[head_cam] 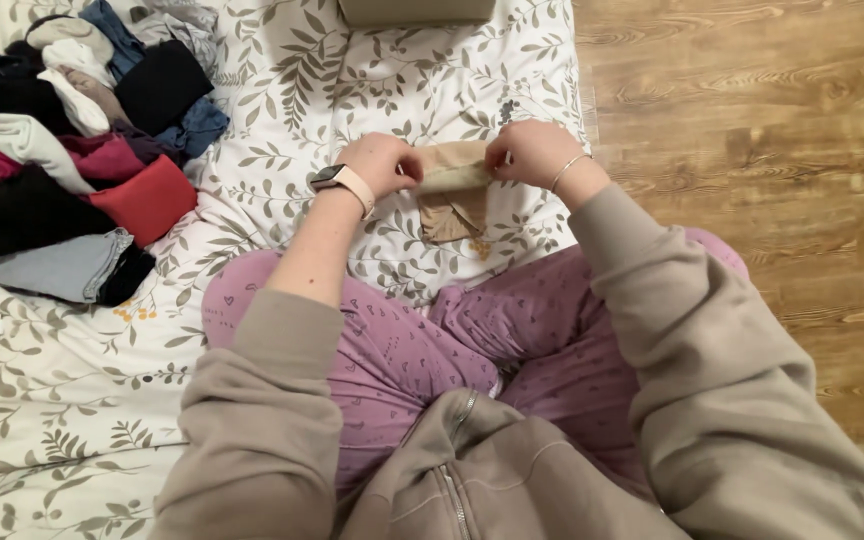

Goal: The person folds beige lace underwear and then black lace underwear on a bed, smoothing each piece before folding it into a compact square. The folded items are placed into a beige fabric storage box.

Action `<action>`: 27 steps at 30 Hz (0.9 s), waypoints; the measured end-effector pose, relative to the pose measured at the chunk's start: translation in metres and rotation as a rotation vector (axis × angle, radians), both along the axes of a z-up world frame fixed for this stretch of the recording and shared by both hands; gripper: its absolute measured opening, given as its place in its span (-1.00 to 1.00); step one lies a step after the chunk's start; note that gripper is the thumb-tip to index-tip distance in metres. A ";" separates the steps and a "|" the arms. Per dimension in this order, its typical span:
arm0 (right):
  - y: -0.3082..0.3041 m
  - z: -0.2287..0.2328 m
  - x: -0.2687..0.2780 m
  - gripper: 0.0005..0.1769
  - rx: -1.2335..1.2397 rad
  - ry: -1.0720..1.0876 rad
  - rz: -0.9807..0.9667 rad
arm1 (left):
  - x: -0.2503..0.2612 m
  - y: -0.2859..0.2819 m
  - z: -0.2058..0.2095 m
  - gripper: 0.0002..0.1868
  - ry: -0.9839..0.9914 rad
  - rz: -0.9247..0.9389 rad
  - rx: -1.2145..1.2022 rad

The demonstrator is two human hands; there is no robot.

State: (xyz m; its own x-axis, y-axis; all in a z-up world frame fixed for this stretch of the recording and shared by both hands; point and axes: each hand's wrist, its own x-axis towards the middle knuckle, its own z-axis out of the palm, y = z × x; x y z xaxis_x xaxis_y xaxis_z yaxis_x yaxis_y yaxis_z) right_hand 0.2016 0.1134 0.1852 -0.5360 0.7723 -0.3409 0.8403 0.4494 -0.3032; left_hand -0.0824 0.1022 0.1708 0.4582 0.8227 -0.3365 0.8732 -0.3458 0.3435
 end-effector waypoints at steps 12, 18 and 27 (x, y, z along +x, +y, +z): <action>0.001 -0.015 -0.007 -0.56 -0.196 -0.025 -0.377 | 0.000 0.015 -0.075 -0.58 -0.084 0.531 -0.281; 0.009 -0.029 -0.012 -0.48 -0.317 0.054 -0.471 | 0.010 0.004 -0.035 -0.65 -0.268 0.645 -0.450; 0.009 -0.018 -0.014 -0.54 -0.309 0.088 -0.507 | 0.000 0.017 -0.083 -0.69 -0.510 0.861 -0.451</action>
State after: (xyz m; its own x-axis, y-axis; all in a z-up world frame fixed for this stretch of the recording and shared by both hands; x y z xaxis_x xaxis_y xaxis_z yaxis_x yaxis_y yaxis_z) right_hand 0.1872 0.1226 0.1670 -0.1628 0.8112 -0.5616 0.8924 -0.1217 -0.4345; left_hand -0.0821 0.1193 0.0881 -0.0396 0.7830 -0.6208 0.4815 0.5594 0.6747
